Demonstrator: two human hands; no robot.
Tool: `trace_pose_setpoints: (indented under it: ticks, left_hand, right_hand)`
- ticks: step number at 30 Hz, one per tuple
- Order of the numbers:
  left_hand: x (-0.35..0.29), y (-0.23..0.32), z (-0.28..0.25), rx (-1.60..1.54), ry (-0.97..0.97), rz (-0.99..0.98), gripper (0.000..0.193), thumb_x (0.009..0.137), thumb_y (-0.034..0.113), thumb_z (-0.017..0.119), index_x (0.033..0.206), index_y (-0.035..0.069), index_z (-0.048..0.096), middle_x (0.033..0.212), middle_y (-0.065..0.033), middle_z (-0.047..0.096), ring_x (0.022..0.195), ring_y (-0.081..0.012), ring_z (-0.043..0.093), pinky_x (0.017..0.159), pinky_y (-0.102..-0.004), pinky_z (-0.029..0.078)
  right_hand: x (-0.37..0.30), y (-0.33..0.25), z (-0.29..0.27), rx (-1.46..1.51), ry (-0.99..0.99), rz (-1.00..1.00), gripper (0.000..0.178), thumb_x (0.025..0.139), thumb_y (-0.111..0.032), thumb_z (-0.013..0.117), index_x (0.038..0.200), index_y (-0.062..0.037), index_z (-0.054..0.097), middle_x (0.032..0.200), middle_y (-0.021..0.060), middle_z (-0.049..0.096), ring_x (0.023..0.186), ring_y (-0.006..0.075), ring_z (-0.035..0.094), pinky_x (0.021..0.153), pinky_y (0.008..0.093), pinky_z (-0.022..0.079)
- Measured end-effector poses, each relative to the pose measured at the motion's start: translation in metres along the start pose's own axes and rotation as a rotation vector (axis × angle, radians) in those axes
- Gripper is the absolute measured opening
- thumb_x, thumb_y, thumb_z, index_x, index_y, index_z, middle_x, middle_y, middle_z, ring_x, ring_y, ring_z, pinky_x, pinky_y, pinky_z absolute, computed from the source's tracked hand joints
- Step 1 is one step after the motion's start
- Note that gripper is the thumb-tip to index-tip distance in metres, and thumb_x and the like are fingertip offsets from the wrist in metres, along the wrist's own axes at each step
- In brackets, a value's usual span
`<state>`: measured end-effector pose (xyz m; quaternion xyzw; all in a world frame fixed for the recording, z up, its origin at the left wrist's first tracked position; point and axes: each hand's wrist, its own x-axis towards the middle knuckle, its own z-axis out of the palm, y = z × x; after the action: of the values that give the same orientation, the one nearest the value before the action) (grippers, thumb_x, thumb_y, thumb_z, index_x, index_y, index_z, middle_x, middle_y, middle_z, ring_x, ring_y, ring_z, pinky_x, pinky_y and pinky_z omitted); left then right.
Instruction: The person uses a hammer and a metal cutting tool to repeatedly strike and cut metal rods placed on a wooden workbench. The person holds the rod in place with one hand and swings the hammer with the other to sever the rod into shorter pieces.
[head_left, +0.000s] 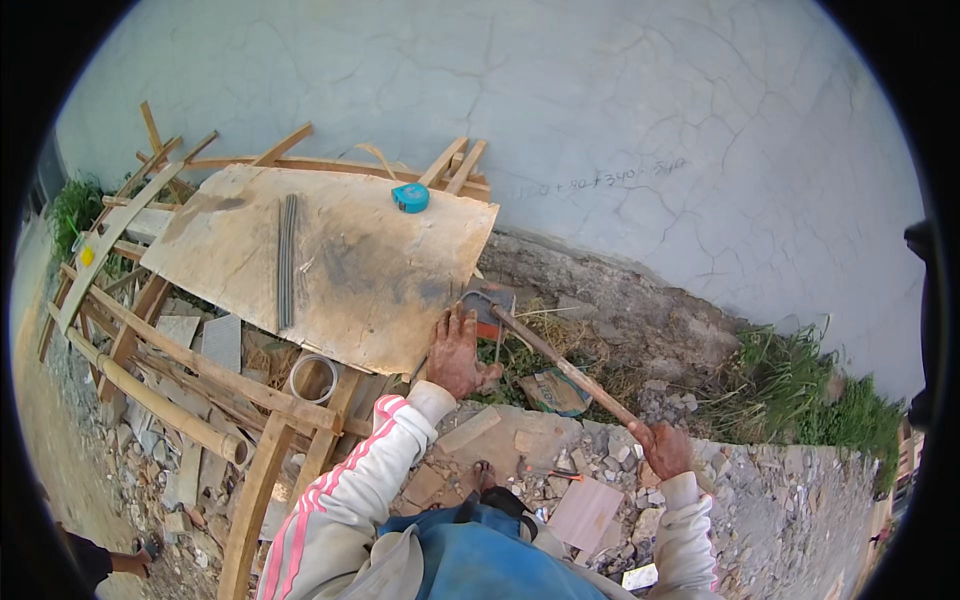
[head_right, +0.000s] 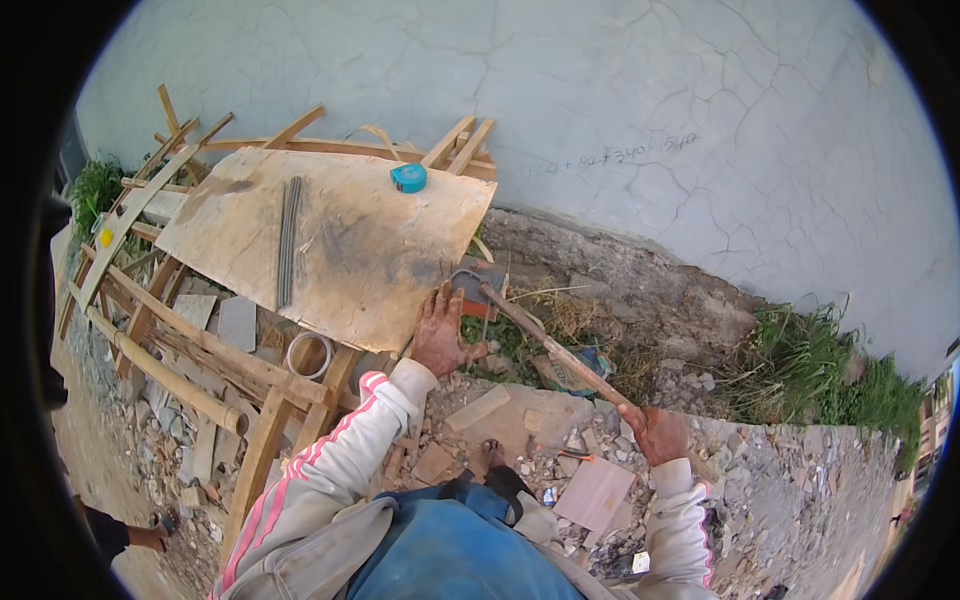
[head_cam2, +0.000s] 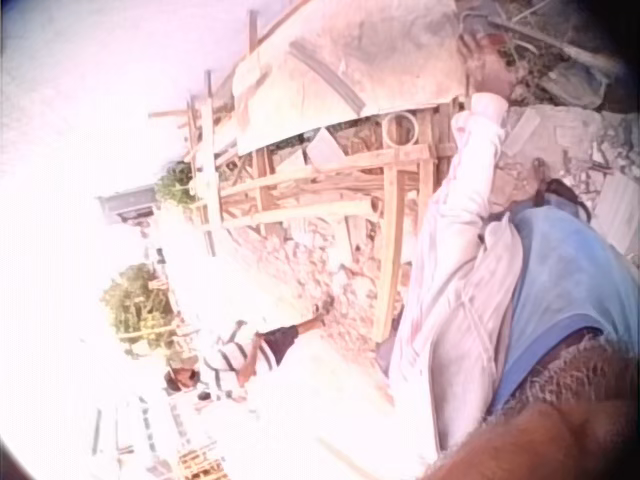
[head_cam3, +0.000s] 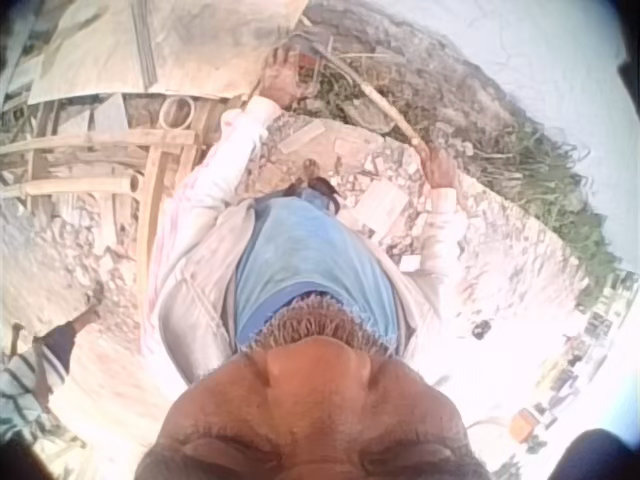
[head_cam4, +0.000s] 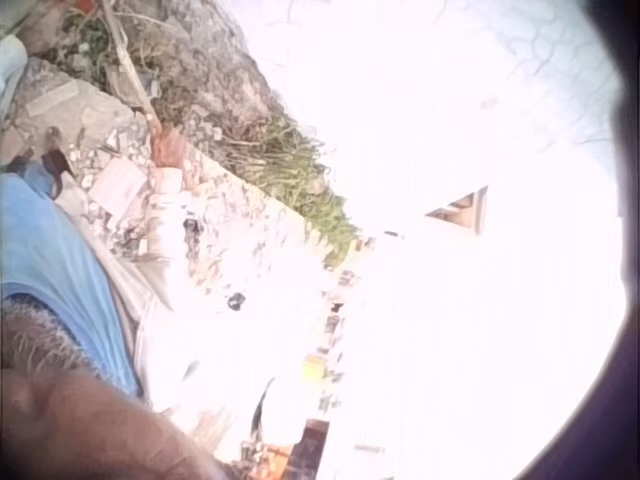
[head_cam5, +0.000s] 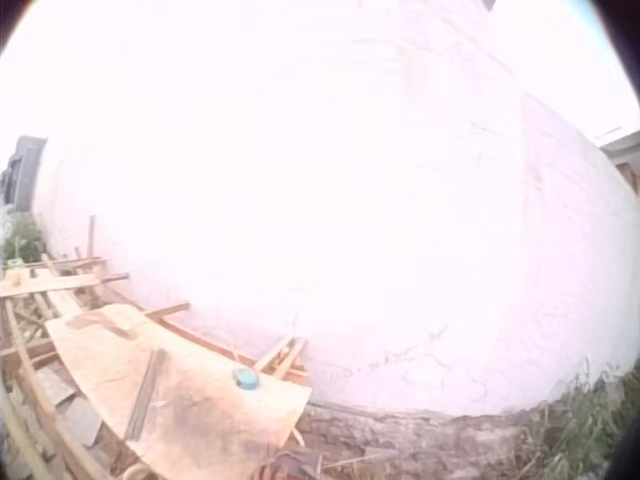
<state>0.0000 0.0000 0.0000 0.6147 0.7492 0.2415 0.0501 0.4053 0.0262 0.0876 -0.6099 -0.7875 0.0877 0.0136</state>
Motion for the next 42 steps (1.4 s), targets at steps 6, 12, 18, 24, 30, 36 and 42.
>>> trace_pose_setpoints:
  ticks: [6, 12, 18, 24, 30, 36, 42]
  left_hand:
    - [0.002, 0.008, -0.011, 0.07, -0.04, 0.027, 0.113, 0.074, 0.063, 0.072, 0.15, -0.011, 0.032, 0.156, -0.034, 0.03, 0.144, -0.0488, 0.03, 0.121, -0.0516, 0.025]
    - [0.009, 0.015, -0.027, 0.119, -0.119, 0.044, 0.108, 0.074, 0.061, 0.073, 0.147, -0.011, 0.037, 0.153, -0.0355, 0.033, 0.14, -0.0505, 0.037, 0.117, -0.0525, 0.033]
    - [0.008, 0.009, -0.027, 0.09, -0.052, 0.08, 0.109, 0.071, 0.06, 0.077, 0.145, -0.011, 0.04, 0.15, -0.0365, 0.036, 0.137, -0.049, 0.041, 0.114, -0.0501, 0.037]
    - [0.011, -0.012, -0.013, 0.07, -0.074, 0.145, 0.105, 0.073, 0.056, 0.078, 0.145, -0.01, 0.039, 0.152, -0.0355, 0.035, 0.14, -0.0485, 0.039, 0.116, -0.0504, 0.034]
    - [0.013, -0.025, -0.004, 0.054, -0.017, 0.215, 0.108, 0.078, 0.064, 0.069, 0.15, -0.009, 0.034, 0.158, -0.0332, 0.025, 0.148, -0.0452, 0.025, 0.122, -0.0492, 0.023]
    - [0.013, -0.025, -0.011, 0.071, -0.147, 0.148, 0.111, 0.078, 0.067, 0.068, 0.154, -0.004, 0.029, 0.163, -0.0298, 0.015, 0.152, -0.0431, 0.015, 0.123, -0.0543, 0.013]
    - [0.017, -0.035, -0.007, 0.008, -0.161, 0.203, 0.101, 0.079, 0.058, 0.071, 0.151, -0.003, 0.036, 0.163, -0.0296, 0.015, 0.151, -0.0443, 0.018, 0.123, -0.0504, 0.019]
  right_hand:
    - [0.002, 0.015, 0.015, 0.014, -0.011, -0.016, 0.085, 0.091, -0.079, 0.043, 0.075, -0.0015, 0.073, 0.062, 0.0237, 0.063, 0.065, 0.0432, 0.066, 0.063, 0.0523, 0.05]
    - [-0.004, 0.011, 0.021, -0.012, -0.024, 0.041, 0.084, 0.09, -0.08, 0.043, 0.077, -0.0028, 0.074, 0.064, 0.023, 0.065, 0.067, 0.0427, 0.067, 0.063, 0.0521, 0.051]
    - [-0.019, -0.009, 0.018, -0.062, 0.041, 0.116, 0.082, 0.089, -0.079, 0.046, 0.074, -0.0033, 0.073, 0.062, 0.021, 0.063, 0.065, 0.0404, 0.067, 0.064, 0.0524, 0.051]
    - [-0.072, -0.054, 0.04, -0.076, 0.191, 0.216, 0.075, 0.088, -0.077, 0.05, 0.079, -0.0068, 0.075, 0.061, 0.0188, 0.065, 0.063, 0.0384, 0.068, 0.059, 0.0516, 0.052]
    - [-0.082, -0.061, 0.045, -0.039, 0.15, 0.242, 0.073, 0.09, -0.074, 0.051, 0.08, -0.0052, 0.073, 0.065, 0.0207, 0.065, 0.066, 0.0407, 0.068, 0.061, 0.0516, 0.052]
    - [-0.065, -0.022, 0.022, 0.317, -0.301, 0.025, 0.056, 0.103, -0.054, 0.049, 0.101, -0.0003, 0.063, 0.07, 0.02, 0.063, 0.068, 0.0409, 0.064, 0.065, 0.0486, 0.049]
    - [-0.084, -0.047, 0.023, 0.304, -0.222, 0.082, 0.063, 0.102, -0.057, 0.047, 0.087, 0.0015, 0.063, 0.068, 0.0224, 0.059, 0.07, 0.0421, 0.063, 0.066, 0.0489, 0.048]
